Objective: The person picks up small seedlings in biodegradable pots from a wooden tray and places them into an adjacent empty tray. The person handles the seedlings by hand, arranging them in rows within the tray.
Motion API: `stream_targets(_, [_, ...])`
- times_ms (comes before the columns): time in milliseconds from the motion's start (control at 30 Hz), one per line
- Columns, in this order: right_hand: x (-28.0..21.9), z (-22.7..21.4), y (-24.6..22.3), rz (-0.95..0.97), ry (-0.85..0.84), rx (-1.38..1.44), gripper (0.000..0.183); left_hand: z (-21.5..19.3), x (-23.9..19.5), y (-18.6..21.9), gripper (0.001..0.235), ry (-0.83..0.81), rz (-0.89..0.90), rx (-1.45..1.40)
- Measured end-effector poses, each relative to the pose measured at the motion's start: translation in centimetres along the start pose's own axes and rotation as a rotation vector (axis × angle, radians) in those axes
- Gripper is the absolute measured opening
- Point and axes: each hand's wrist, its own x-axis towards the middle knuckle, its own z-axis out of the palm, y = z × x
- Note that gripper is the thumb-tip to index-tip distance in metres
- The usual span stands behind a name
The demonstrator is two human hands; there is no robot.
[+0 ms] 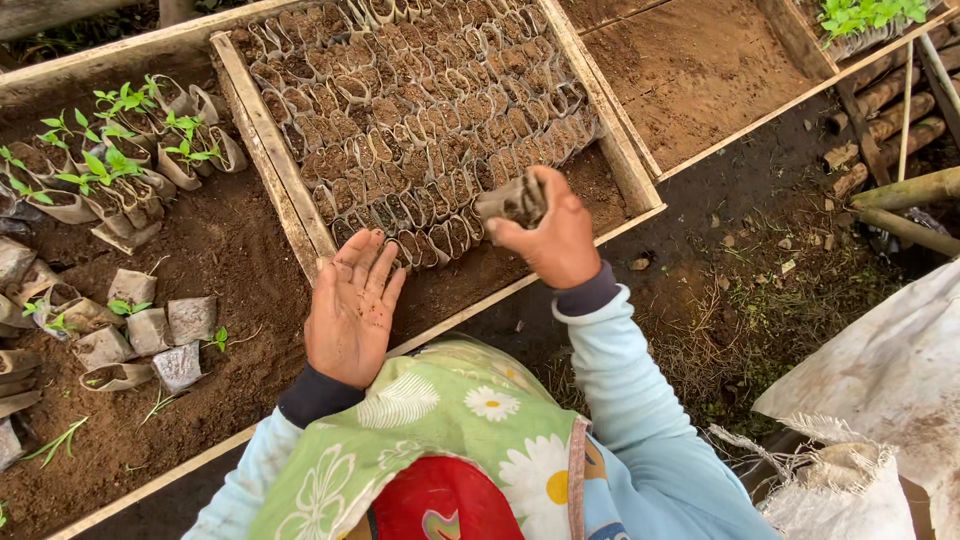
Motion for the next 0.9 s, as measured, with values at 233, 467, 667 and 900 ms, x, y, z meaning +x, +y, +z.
stream_targets(233, [7.8,-4.4,14.9,0.255,0.284,-0.486,0.086,-1.8,-0.2,0.6,0.065,0.064,0.034,0.048])
stream_targets(467, [7.6,-3.3,15.7,0.314,0.171,-0.427,0.088,-2.9,-0.9,1.0,0.061,0.115,0.068,0.046])
stream_targets(667, [10.3,-4.7,21.7,0.269,0.145,-0.396,0.058,-3.1,-1.2,1.5,0.058,0.144,0.054,0.031])
stream_targets(900, [9.8,-5.0,19.4,0.232,0.153,-0.288,0.045,-3.3,-1.2,1.5,0.056,0.138,0.039,0.045])
